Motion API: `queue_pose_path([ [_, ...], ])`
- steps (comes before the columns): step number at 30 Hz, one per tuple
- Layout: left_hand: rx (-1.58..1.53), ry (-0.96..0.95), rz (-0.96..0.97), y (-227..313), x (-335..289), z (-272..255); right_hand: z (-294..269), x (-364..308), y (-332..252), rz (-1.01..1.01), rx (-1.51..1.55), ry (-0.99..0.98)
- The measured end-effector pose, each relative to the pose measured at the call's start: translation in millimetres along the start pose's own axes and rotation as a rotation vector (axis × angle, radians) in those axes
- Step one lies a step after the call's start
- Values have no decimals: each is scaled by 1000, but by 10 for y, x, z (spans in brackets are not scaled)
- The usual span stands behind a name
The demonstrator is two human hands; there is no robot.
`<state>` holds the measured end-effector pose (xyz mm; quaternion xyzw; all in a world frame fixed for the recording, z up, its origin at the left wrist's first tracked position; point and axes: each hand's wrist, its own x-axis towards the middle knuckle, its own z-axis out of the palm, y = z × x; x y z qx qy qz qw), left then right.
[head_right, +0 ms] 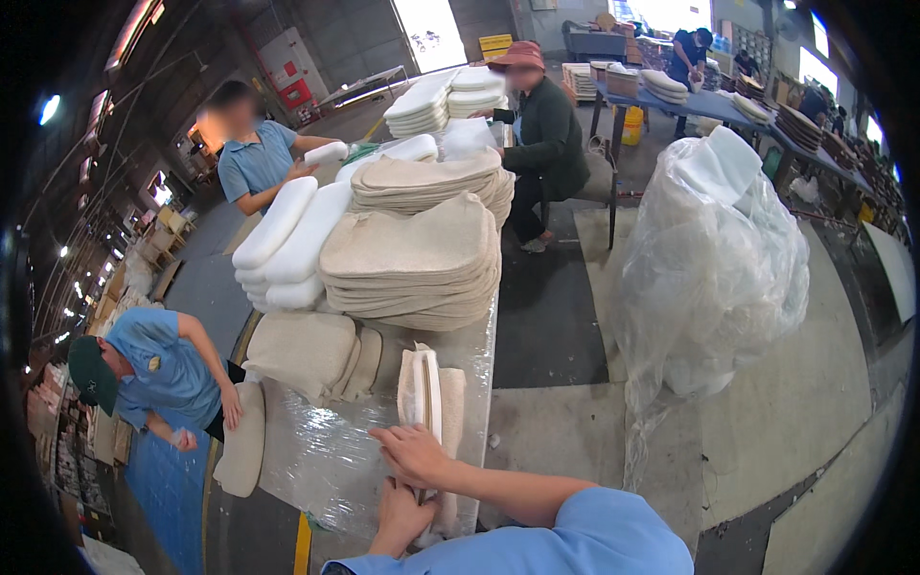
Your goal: The person folds beige fabric cushions one at a time and stacks them on a table. They occasionally pick up white foam inserts and place them on the table. The person works alongside other workers in a factory setting.
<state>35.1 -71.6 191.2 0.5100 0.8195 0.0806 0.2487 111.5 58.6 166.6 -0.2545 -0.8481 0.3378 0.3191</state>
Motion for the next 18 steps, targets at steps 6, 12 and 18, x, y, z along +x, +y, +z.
queue_pose_path([
  [6,-57,88,37,-113,15,90,84,26,-62,5,-43,-24],
  [12,-82,112,11,-77,51,38,167,73,-29,-24,-116,16],
  [18,-67,64,56,-48,1,-4,208,27,-12,-16,-152,44],
])
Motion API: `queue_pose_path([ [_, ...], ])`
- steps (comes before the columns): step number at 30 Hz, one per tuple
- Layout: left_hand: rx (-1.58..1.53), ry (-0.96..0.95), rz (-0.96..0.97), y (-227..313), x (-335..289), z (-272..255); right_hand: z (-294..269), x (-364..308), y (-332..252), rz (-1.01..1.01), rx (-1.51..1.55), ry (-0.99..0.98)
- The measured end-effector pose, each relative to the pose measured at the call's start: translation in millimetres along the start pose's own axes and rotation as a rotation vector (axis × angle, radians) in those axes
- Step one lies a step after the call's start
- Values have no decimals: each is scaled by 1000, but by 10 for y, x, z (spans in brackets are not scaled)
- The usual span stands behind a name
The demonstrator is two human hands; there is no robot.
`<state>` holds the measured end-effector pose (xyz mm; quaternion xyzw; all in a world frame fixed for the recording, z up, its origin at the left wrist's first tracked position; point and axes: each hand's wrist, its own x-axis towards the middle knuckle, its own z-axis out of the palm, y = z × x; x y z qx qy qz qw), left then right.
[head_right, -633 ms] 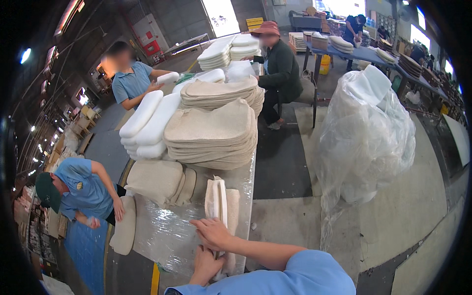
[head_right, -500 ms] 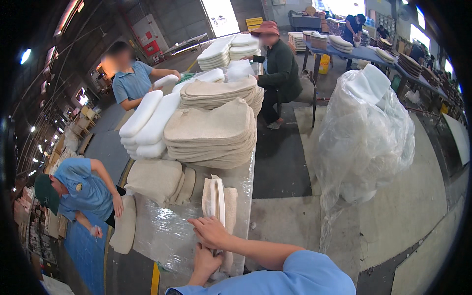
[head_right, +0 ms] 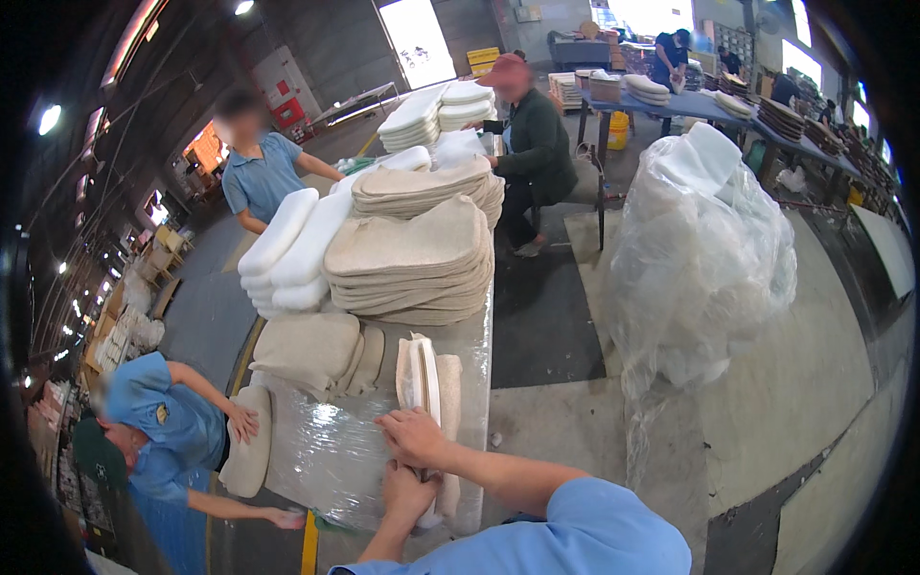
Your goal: The person folds beige fabric cushions one at a time and stacks them on a table. They occasionally pick up white foam inserts and place them on the table. The person works alongside other workers in a factory setting.
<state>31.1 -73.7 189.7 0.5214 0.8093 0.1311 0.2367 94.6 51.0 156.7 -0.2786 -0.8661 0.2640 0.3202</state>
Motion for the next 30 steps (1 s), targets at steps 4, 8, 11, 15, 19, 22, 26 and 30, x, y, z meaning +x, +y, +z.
queue_pose_path([
  [4,-42,65,64,-84,34,55,5,4,-50,-2,3,25],
  [8,-97,64,97,-75,30,91,2,-6,3,20,1,-20],
  [11,-86,91,43,-40,-2,111,-3,-24,14,-9,43,-10],
  [15,-22,153,35,43,40,170,-47,-39,109,-75,56,-33],
  [19,-63,217,100,187,-7,244,-181,-101,246,-135,71,-126],
  [22,-9,208,18,296,-31,345,-333,-164,264,-131,88,-256],
  [26,36,222,2,472,-33,536,-521,-268,439,-145,102,-262],
  [30,90,244,-6,569,-75,707,-662,-376,512,-152,131,-322],
])
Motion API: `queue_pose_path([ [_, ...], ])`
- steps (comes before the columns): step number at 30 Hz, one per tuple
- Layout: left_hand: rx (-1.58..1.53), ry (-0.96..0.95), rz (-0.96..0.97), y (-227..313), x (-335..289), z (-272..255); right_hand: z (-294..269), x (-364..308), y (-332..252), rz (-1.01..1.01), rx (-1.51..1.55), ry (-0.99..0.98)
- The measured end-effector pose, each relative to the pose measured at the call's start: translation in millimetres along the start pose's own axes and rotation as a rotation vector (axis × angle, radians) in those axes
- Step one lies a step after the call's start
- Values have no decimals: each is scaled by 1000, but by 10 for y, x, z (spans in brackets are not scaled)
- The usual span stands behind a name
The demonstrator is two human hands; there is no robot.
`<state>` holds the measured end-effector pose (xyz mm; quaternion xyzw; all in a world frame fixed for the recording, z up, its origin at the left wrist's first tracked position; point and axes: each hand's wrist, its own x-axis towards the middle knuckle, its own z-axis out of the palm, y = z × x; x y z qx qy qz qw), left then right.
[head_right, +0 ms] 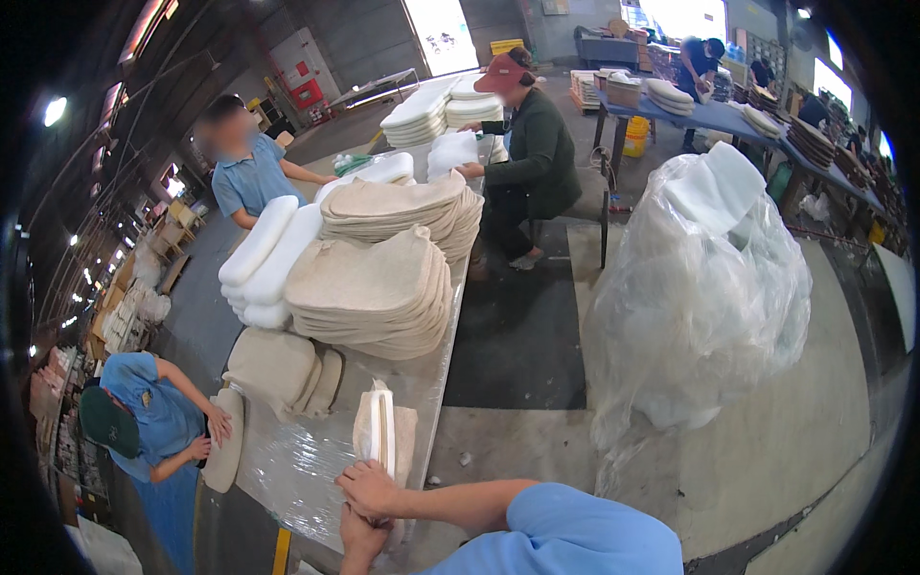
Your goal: The person folds beige fabric cushions one at a time and stacks them on a table. They occasionally pick up white foam inserts and place them on the table. The person works alongside other workers in a factory setting.
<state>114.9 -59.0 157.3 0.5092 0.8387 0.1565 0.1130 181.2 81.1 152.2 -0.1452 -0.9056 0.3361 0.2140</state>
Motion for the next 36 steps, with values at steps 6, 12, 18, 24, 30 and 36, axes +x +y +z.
queue_pose_path([
  [6,27,36,-16,76,51,24,-163,-8,174,-81,273,0],
  [12,64,77,-129,113,28,-134,-619,-15,233,-200,606,10],
  [18,70,42,-241,34,192,-185,-1388,13,713,-205,759,122],
  [24,88,40,-534,87,440,-274,-2860,435,1807,-105,672,463],
  [30,-128,-36,-658,147,866,-501,-4267,1214,3595,174,707,1002],
  [36,-59,-68,-769,500,1636,-465,-4863,2131,5431,598,806,1023],
])
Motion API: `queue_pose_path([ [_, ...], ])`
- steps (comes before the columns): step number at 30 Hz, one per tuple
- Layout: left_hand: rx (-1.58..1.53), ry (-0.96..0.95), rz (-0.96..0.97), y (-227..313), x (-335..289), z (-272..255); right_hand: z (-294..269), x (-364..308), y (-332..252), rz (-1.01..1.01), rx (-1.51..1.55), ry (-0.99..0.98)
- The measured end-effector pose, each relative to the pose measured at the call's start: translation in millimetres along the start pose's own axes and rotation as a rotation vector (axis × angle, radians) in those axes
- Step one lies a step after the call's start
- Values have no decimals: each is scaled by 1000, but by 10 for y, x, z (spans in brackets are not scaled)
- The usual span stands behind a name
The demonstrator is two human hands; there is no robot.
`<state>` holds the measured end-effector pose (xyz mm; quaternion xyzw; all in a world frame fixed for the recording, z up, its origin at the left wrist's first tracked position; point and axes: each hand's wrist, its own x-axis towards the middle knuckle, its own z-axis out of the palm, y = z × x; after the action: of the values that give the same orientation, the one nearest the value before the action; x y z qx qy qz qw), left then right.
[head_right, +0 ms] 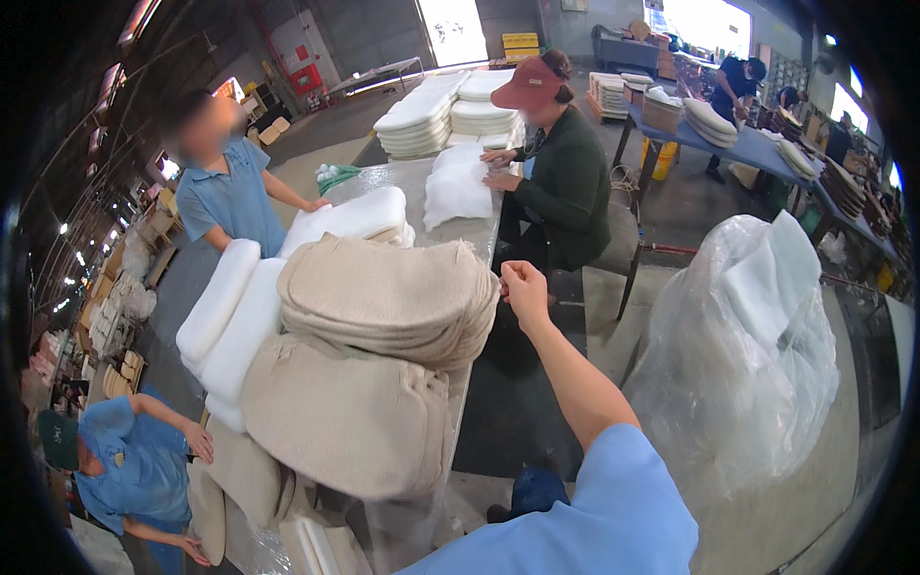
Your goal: The person folds beige fabric cushions one at a time and stacks them on a table. They occasionally pick up white foam inserts and place them on the table. The person works alongside other workers in a factory setting.
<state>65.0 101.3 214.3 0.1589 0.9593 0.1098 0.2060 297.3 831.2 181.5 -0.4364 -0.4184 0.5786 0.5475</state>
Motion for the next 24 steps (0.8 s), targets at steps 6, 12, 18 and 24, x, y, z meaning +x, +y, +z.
queue_pose_path([
  [6,-7,18,-14,1428,917,213,139,2407,810,448,282,-5],
  [12,52,77,-185,2799,1260,218,1137,3745,1600,685,453,-120],
  [18,70,56,-229,3618,1685,234,1591,4458,1733,547,552,280],
  [24,105,46,-293,3945,1760,188,2177,4391,1546,507,685,163],
])
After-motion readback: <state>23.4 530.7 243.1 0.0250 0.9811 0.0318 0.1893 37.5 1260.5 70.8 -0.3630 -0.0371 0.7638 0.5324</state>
